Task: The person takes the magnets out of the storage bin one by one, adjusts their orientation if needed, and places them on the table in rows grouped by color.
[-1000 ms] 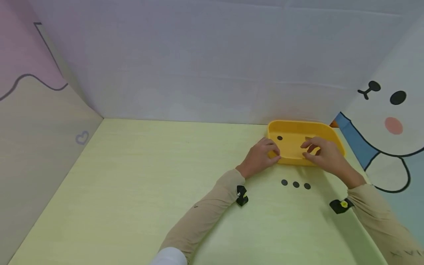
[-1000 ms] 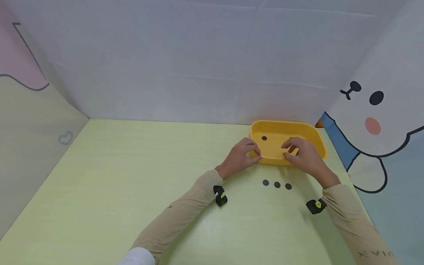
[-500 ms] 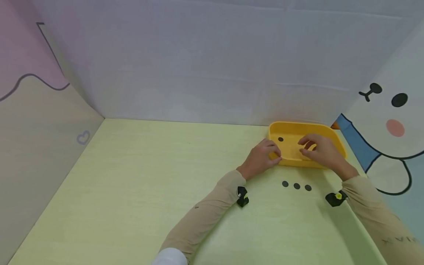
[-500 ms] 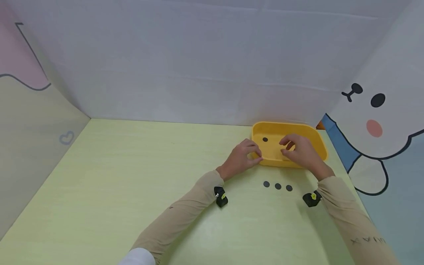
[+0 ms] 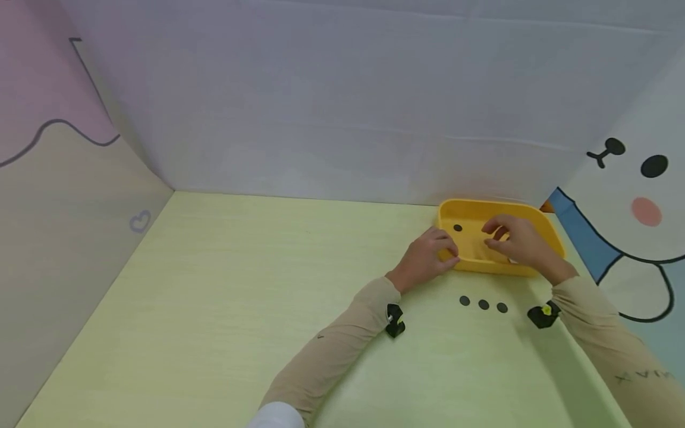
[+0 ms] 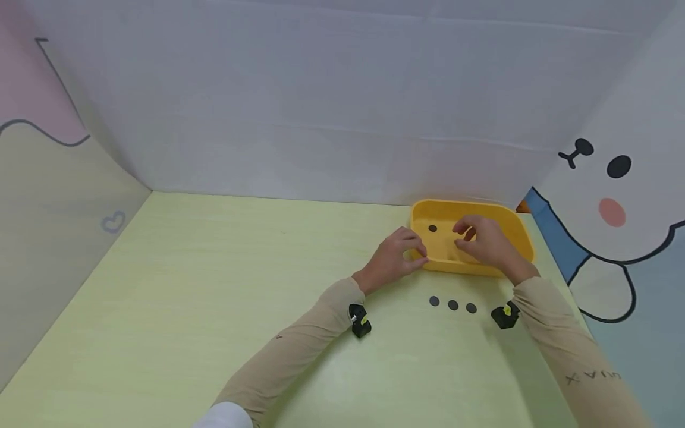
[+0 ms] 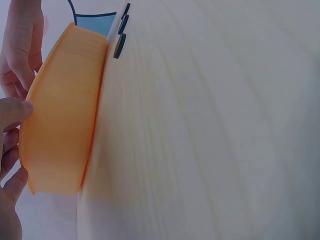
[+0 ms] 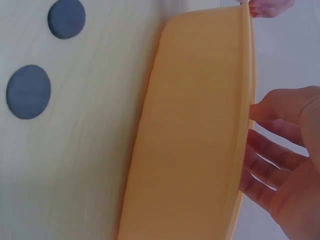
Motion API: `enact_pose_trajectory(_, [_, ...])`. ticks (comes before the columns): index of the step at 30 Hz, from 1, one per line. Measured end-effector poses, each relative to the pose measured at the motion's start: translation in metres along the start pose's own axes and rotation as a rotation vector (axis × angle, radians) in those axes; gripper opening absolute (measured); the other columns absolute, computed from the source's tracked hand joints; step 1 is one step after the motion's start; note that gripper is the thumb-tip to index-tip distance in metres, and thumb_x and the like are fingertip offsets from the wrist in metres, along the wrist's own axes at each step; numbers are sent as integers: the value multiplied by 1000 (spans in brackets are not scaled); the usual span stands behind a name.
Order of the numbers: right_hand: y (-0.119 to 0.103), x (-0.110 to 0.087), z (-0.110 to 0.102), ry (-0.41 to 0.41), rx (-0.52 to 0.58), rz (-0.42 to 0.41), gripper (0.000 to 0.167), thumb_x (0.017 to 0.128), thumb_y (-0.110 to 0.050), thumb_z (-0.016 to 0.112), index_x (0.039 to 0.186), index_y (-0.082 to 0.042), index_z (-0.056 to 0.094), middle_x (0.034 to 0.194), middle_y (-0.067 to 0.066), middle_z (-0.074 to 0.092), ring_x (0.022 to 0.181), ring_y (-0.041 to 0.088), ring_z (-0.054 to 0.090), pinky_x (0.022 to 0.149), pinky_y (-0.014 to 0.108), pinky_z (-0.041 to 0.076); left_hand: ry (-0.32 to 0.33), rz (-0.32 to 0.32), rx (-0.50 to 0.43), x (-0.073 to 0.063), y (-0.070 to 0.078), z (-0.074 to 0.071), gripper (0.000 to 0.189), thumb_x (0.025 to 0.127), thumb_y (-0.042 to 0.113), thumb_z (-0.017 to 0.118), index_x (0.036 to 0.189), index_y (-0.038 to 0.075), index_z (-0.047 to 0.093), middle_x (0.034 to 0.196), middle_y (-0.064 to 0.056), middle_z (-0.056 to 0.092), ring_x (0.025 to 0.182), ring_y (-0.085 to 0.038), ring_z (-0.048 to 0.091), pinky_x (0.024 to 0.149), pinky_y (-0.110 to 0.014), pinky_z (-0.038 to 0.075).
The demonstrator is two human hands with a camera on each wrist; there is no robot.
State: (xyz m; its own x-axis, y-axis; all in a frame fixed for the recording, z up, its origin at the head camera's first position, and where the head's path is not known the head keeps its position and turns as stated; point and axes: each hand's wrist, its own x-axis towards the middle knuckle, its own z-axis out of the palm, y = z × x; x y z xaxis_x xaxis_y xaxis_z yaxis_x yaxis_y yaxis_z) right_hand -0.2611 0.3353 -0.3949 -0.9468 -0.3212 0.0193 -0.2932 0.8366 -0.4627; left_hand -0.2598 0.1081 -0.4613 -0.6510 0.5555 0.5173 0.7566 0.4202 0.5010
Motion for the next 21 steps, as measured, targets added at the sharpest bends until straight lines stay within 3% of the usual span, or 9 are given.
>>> enact_pose_trajectory(5, [4, 6, -2, -12, -22, -20, 22, 84, -2, 67, 103, 8, 61, 99, 22, 62, 83, 34, 60, 73, 49, 50, 1, 13, 1, 2, 1, 2, 8, 84, 24, 72, 86, 16, 70, 95, 8, 60, 97, -6, 49, 86, -9, 35])
enact_pose_trajectory(13, [1, 23, -3, -72, -47, -9, 23, 84, -5, 68, 103, 7, 62, 100, 23, 63, 84, 32, 59, 70, 41, 52, -19, -8, 20, 0, 1, 0, 9, 85, 26, 71, 87, 17, 70, 95, 9, 59, 98, -5, 48, 87, -8, 34])
enact_pose_trajectory(21, [2, 36, -2, -97, -62, -31, 24, 84, -4, 67, 104, 8, 62, 99, 23, 62, 83, 31, 59, 72, 43, 51, 7, 10, 10, 0, -3, 2, 8, 84, 25, 72, 86, 17, 70, 94, 8, 60, 97, -5, 48, 85, -8, 35])
